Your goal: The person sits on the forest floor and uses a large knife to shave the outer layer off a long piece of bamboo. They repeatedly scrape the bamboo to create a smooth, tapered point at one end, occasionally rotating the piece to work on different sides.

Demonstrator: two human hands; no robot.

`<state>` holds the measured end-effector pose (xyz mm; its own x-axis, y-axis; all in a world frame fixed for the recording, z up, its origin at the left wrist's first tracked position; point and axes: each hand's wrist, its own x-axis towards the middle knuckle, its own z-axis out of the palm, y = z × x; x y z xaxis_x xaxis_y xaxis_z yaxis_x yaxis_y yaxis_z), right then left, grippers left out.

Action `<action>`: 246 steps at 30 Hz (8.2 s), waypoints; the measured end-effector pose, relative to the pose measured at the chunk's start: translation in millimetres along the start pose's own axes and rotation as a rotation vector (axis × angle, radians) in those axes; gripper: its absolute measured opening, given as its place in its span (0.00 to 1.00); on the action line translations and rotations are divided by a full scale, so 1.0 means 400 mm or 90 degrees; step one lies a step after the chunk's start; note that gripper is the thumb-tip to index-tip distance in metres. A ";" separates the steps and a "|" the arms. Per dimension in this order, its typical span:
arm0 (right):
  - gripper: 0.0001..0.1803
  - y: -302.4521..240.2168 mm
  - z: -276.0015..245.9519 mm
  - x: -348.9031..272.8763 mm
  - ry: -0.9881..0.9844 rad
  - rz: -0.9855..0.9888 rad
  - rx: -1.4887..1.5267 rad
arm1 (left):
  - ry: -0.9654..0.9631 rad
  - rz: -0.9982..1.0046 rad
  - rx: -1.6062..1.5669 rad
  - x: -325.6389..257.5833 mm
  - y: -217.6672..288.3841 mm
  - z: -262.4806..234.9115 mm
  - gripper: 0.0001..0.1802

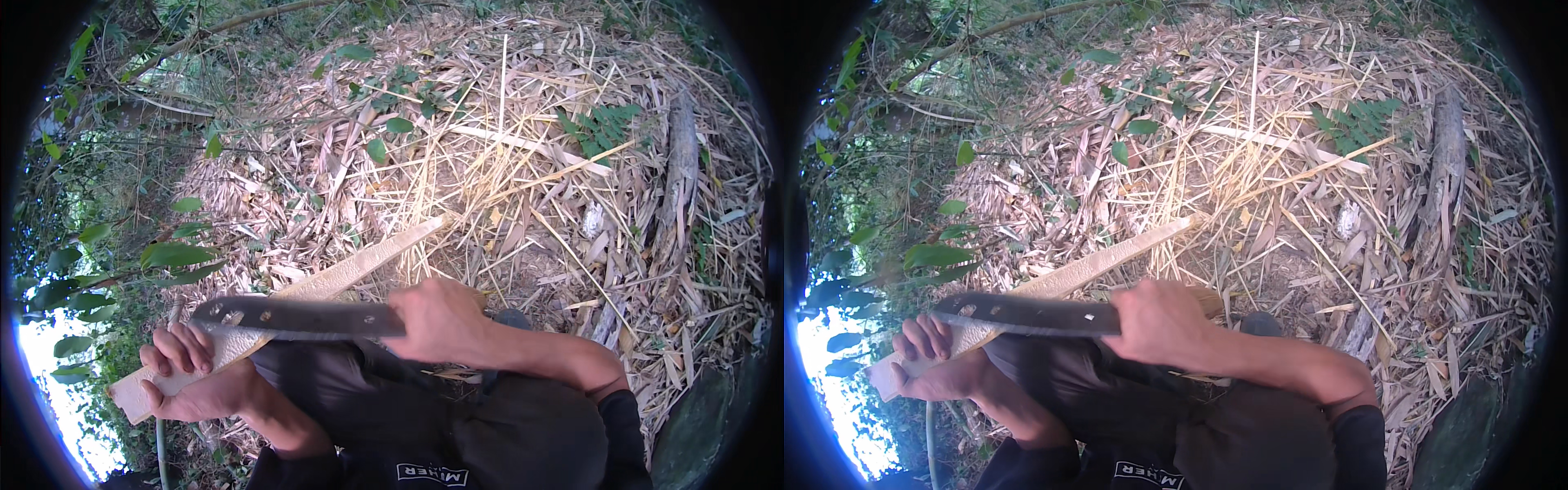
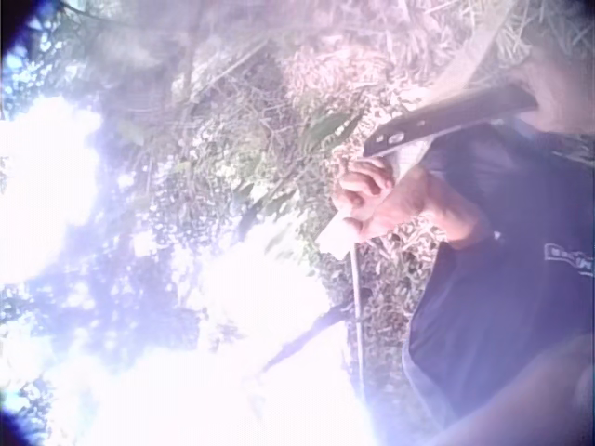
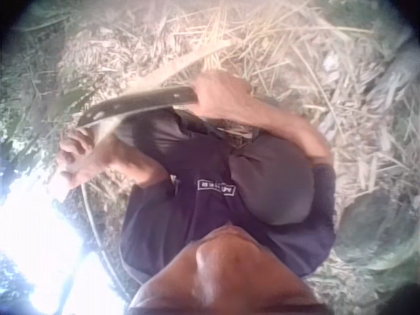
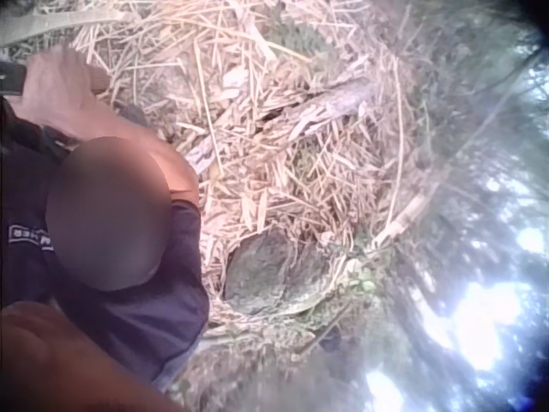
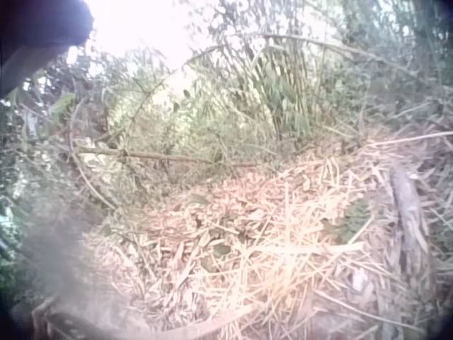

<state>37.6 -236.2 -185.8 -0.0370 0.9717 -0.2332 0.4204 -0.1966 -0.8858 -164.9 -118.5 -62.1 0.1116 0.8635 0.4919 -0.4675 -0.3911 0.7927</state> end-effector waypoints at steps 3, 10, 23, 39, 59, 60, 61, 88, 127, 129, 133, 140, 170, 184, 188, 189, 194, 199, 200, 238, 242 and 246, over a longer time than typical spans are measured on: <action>0.21 0.004 0.008 0.008 0.008 -0.039 0.034 | -0.052 -0.027 -0.069 -0.009 -0.003 0.023 0.17; 0.21 0.196 0.089 0.101 0.032 0.171 -0.004 | -0.051 -0.001 -0.011 -0.002 -0.009 -0.017 0.15; 0.22 0.297 0.075 0.107 0.058 0.300 -0.111 | -0.047 -0.023 -0.028 -0.006 -0.017 0.004 0.14; 0.20 0.217 0.079 0.088 -0.002 0.284 0.004 | -0.092 -0.042 -0.017 -0.025 -0.003 0.002 0.13; 0.21 0.365 0.042 0.095 -0.059 0.414 -0.133 | -0.085 -0.031 -0.028 -0.002 -0.013 -0.019 0.13; 0.21 0.420 0.060 0.083 -0.037 0.459 -0.143 | -0.084 -0.041 -0.032 -0.002 -0.016 -0.013 0.14; 0.21 0.523 0.081 0.074 0.005 0.507 -0.155 | -0.092 -0.045 -0.052 0.003 -0.038 -0.008 0.14; 0.22 0.356 0.075 0.017 0.024 0.365 -0.057 | -0.033 0.110 0.043 -0.029 -0.048 -0.096 0.33; 0.22 0.405 0.047 0.011 -0.036 0.465 -0.110 | 0.345 0.162 0.619 0.040 -0.133 -0.039 0.31; 0.22 0.464 0.066 0.029 0.020 0.490 -0.108 | 0.364 0.169 0.614 0.053 -0.131 -0.049 0.32; 0.22 0.519 0.060 0.049 0.028 0.488 -0.175 | 0.386 0.167 0.594 0.065 -0.133 -0.003 0.32; 0.20 0.612 0.075 0.062 0.011 0.522 -0.132 | 0.391 0.104 0.535 0.076 -0.124 -0.076 0.31; 0.12 0.767 0.025 0.062 0.049 0.509 0.338 | 0.306 -0.102 0.239 0.123 -0.068 -0.194 0.30; 0.29 0.572 0.060 0.047 0.071 0.506 -0.157 | 0.175 0.015 0.238 0.049 -0.049 -0.107 0.18; 0.23 0.385 0.069 0.042 0.078 0.418 -0.096 | 0.236 0.201 0.478 -0.002 -0.054 -0.053 0.21; 0.23 0.340 0.071 0.046 0.074 0.350 -0.071 | 0.272 0.271 0.492 -0.008 -0.077 -0.015 0.22; 0.18 0.148 0.060 0.029 0.056 0.096 -0.012 | 0.246 0.256 0.369 -0.009 -0.066 -0.022 0.22; 0.17 0.304 0.144 0.071 0.139 0.269 0.034 | 0.286 0.264 0.369 0.008 -0.096 -0.009 0.21; 0.17 0.326 0.137 0.090 0.169 0.329 0.015 | 0.268 0.258 0.349 0.008 -0.094 -0.018 0.21; 0.24 0.439 0.128 0.115 0.076 0.415 -0.035 | 0.398 0.271 0.415 0.048 -0.105 -0.111 0.06; 0.25 0.489 0.067 0.106 0.080 0.440 -0.109 | 0.320 0.305 0.389 0.058 -0.118 -0.128 0.07; 0.25 0.334 0.083 0.092 -0.006 0.360 -0.124 | 0.364 0.253 0.386 0.035 -0.078 -0.159 0.10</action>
<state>62.4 -231.0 -326.0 0.2332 0.7220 -0.6514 0.5356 -0.6545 -0.5336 -204.4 -74.1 -102.9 -0.4839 0.5932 0.6434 0.1791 -0.6525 0.7363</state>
